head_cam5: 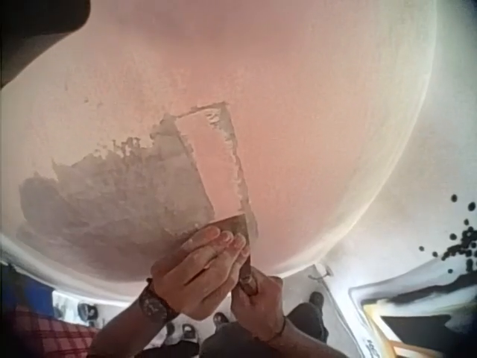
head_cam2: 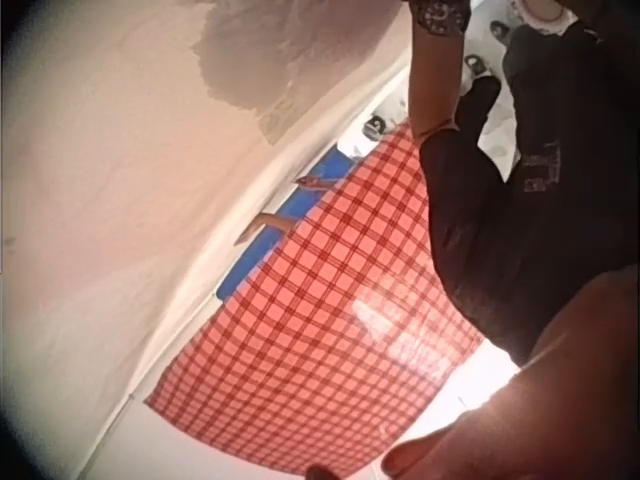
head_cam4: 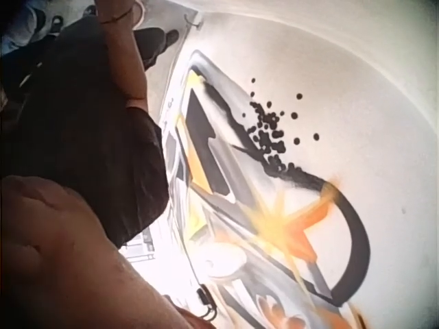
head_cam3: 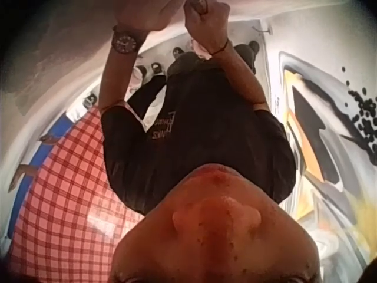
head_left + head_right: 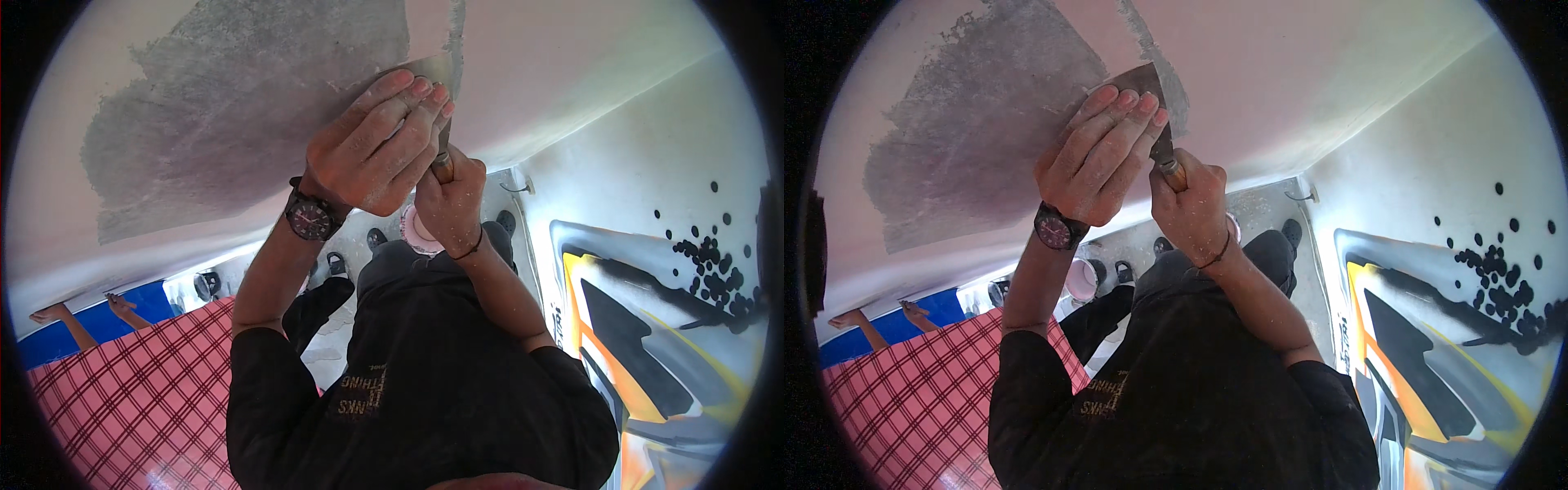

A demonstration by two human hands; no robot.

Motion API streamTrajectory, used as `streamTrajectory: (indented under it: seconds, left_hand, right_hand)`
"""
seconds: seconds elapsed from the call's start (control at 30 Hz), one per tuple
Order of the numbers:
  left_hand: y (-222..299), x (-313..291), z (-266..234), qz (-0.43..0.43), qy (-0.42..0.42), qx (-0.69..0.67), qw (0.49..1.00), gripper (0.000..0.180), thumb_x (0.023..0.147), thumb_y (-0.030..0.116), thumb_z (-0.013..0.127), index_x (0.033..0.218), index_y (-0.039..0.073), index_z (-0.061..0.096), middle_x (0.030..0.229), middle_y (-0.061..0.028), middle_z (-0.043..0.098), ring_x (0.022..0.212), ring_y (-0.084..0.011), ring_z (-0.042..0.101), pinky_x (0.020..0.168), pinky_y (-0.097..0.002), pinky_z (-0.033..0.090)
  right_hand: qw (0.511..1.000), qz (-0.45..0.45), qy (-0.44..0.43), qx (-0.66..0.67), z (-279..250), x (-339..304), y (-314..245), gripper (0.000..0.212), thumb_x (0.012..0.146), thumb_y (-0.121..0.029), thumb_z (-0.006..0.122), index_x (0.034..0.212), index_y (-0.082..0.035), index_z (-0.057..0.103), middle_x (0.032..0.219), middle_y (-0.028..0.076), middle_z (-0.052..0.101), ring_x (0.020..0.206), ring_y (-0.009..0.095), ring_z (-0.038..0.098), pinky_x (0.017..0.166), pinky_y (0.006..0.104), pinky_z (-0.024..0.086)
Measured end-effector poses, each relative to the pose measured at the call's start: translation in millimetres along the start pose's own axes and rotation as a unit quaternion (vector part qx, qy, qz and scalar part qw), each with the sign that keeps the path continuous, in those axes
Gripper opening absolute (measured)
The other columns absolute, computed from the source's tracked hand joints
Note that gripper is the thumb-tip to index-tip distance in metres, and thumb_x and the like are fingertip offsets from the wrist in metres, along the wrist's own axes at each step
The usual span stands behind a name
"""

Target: Scraping off a layer of old material or paint from a wall using a putty knife.

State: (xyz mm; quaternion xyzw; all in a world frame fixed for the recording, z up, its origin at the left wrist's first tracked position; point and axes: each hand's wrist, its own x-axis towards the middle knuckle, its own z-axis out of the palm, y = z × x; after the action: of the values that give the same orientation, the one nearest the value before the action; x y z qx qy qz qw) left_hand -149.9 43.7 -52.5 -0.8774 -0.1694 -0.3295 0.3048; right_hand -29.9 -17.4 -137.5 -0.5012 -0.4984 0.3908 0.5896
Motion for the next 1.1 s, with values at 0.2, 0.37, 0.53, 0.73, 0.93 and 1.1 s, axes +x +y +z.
streamTrajectory:
  seconds: [0.2,0.37,0.53,0.73,0.93,1.1]
  left_hand:
    - [1,-2,2,-0.018,0.006,-0.012,1.0,0.023,0.082,0.008,0.068,0.103,0.006,0.077,0.11,-0.0053,0.072,0.105,-0.0199,0.067,0.095,-0.0363,0.059]
    - [7,0,0,-0.018,0.008,-0.01,1.0,0.022,0.082,0.011,0.07,0.103,0.006,0.078,0.11,-0.004,0.072,0.105,-0.02,0.068,0.094,-0.0361,0.059]
    - [5,9,-2,-0.018,0.003,-0.015,1.0,0.022,0.082,0.01,0.07,0.102,0.006,0.078,0.11,-0.0032,0.073,0.104,-0.0191,0.068,0.093,-0.0361,0.06]
    - [4,15,-1,-0.03,0.006,-0.031,0.999,0.023,0.081,0.009,0.069,0.102,0.006,0.078,0.109,-0.0043,0.073,0.102,-0.0195,0.068,0.093,-0.0364,0.06]
    - [6,20,-3,-0.025,0.033,-0.018,0.999,0.023,0.079,0.009,0.07,0.101,0.004,0.077,0.107,-0.0053,0.073,0.1,-0.0191,0.068,0.092,-0.0363,0.06]
    - [5,20,-12,-0.031,0.007,-0.026,0.999,0.023,0.078,0.009,0.071,0.1,0.005,0.077,0.107,-0.0054,0.073,0.1,-0.0195,0.069,0.092,-0.0363,0.06]
  right_hand:
    - [1.0,0.005,0.017,-0.014,0,-1,-6,0.015,0.084,-0.004,0.062,0.074,0.001,0.053,0.057,0.021,0.05,0.054,0.044,0.054,0.051,0.0404,0.044]
    - [0.999,-0.006,0.007,-0.051,-7,-5,-9,0.015,0.084,-0.004,0.061,0.074,0.001,0.052,0.057,0.02,0.049,0.054,0.043,0.054,0.052,0.0401,0.044]
    - [0.999,0.004,0.006,-0.034,-12,-3,-15,0.015,0.084,-0.004,0.062,0.073,0.001,0.052,0.057,0.021,0.05,0.056,0.044,0.056,0.052,0.0402,0.044]
    - [0.998,-0.025,0.023,-0.051,-14,1,-20,0.014,0.084,-0.003,0.062,0.073,0.001,0.053,0.058,0.021,0.051,0.055,0.043,0.057,0.052,0.0406,0.043]
    - [0.999,-0.018,0.014,-0.03,-18,-1,-30,0.013,0.084,-0.003,0.061,0.074,0.001,0.053,0.058,0.021,0.051,0.054,0.042,0.055,0.051,0.0402,0.042]
    - [0.999,0.002,-0.003,-0.037,-16,-5,-31,0.013,0.084,-0.003,0.061,0.074,0.002,0.053,0.056,0.02,0.049,0.051,0.042,0.052,0.049,0.0402,0.04]
